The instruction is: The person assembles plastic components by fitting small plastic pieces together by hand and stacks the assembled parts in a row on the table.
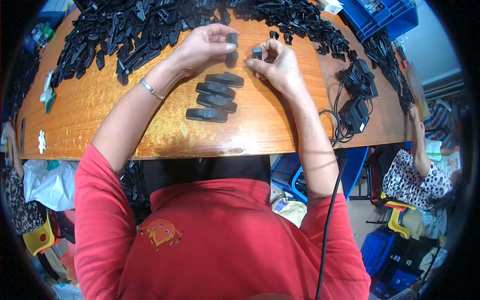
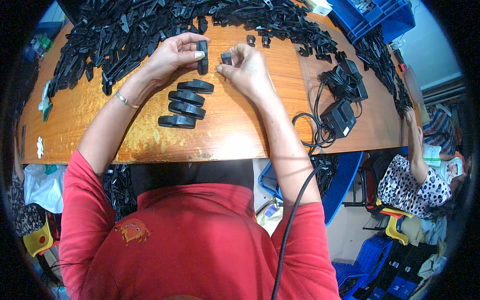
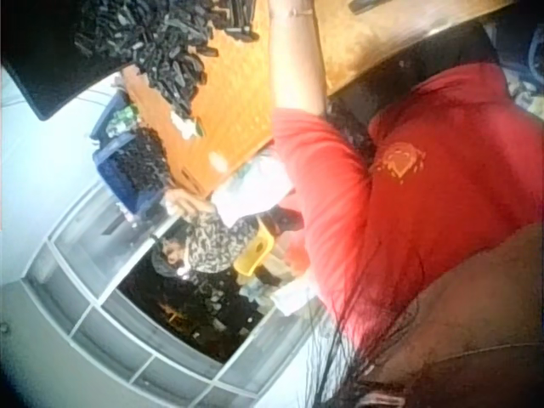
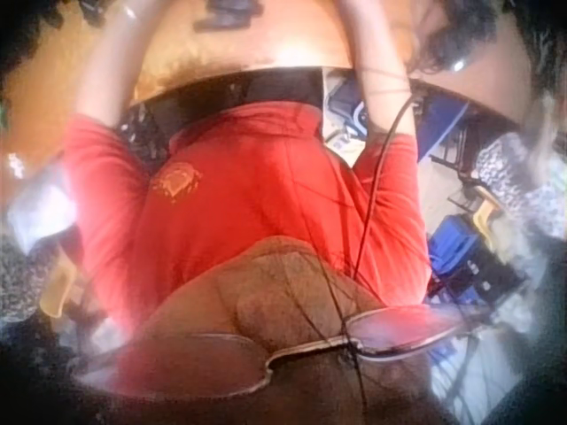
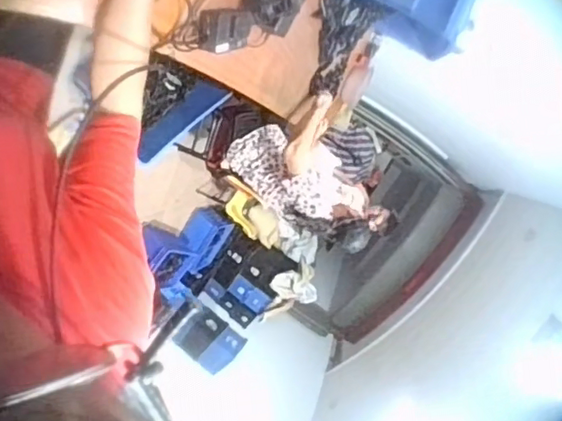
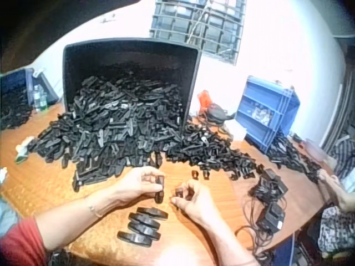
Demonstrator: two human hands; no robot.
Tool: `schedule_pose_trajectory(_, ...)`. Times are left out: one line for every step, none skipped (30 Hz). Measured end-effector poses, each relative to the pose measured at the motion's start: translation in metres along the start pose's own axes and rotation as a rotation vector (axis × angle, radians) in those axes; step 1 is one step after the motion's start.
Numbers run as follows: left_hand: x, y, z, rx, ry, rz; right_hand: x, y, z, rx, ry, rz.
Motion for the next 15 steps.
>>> schedule_pose_trajectory(-0.002, 0.002, 0.001, 0.0, 0.0, -0.002, 0.0, 0.002, -0.001, 0.001, 0.001, -0.001)
schedule_pose_trajectory(-0.005, 0.004, 0.002, 0.014, -0.009, 0.005, 0.001, 0.004, -0.002, -0.013, 0.004, -0.021)
schedule_pose_trajectory(-0.007, 0.006, 0.003, 0.027, -0.017, 0.012, 0.001, 0.005, -0.002, -0.027, 0.007, -0.041)
schedule_pose_trajectory(-0.006, 0.006, 0.003, 0.025, -0.014, 0.01, 0.003, 0.005, -0.003, -0.023, 0.006, -0.042)
schedule_pose_trajectory(-0.005, 0.006, 0.004, 0.02, -0.018, 0.017, 0.005, 0.006, -0.004, -0.034, 0.008, 0.006)
schedule_pose_trajectory(-0.004, 0.006, 0.004, 0.016, -0.021, 0.023, 0.007, 0.007, -0.005, -0.044, 0.01, 0.053)
schedule_pose_trajectory(-0.002, 0.006, 0.003, 0.013, -0.019, 0.022, 0.011, 0.009, -0.007, -0.041, 0.009, 0.053)
schedule_pose_trajectory(-0.001, 0.006, 0.002, 0.022, -0.024, 0.021, 0.015, 0.014, -0.008, -0.05, 0.035, 0.026)
schedule_pose_trajectory(0.001, 0.005, 0.002, 0.031, -0.03, 0.019, 0.017, 0.015, -0.009, -0.06, 0.06, 0.0)
schedule_pose_trajectory(0.005, 0.008, 0.003, 0.028, -0.03, 0.02, 0.018, 0.014, -0.009, -0.058, 0.061, 0.002)
schedule_pose_trajectory(0.009, 0.009, 0.004, 0.063, -0.072, 0.038, 0.019, 0.013, -0.009, -0.073, 0.051, -0.013)
schedule_pose_trajectory(0.012, 0.01, 0.004, 0.098, -0.114, 0.058, 0.02, 0.012, -0.009, -0.088, 0.041, -0.028)
schedule_pose_trajectory(0.011, 0.011, 0.006, 0.134, -0.124, 0.133, 0.02, 0.014, -0.01, -0.087, 0.044, -0.026)
schedule_pose_trajectory(0.009, 0.013, 0.008, 0.131, -0.126, 0.134, 0.02, 0.017, -0.012, -0.091, 0.052, -0.008)
schedule_pose_trajectory(0.008, 0.012, 0.011, 0.17, -0.115, 0.329, 0.019, 0.019, -0.013, -0.094, 0.059, 0.01)
Point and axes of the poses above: each hand's wrist, its own z-axis towards the middle knuckle, its own x-axis out of the palm, y = z × x, the point moved 4 cm from there along z, towards the middle knuckle, and after that the axes turned 1 degree about x, right-handed, at the moved point
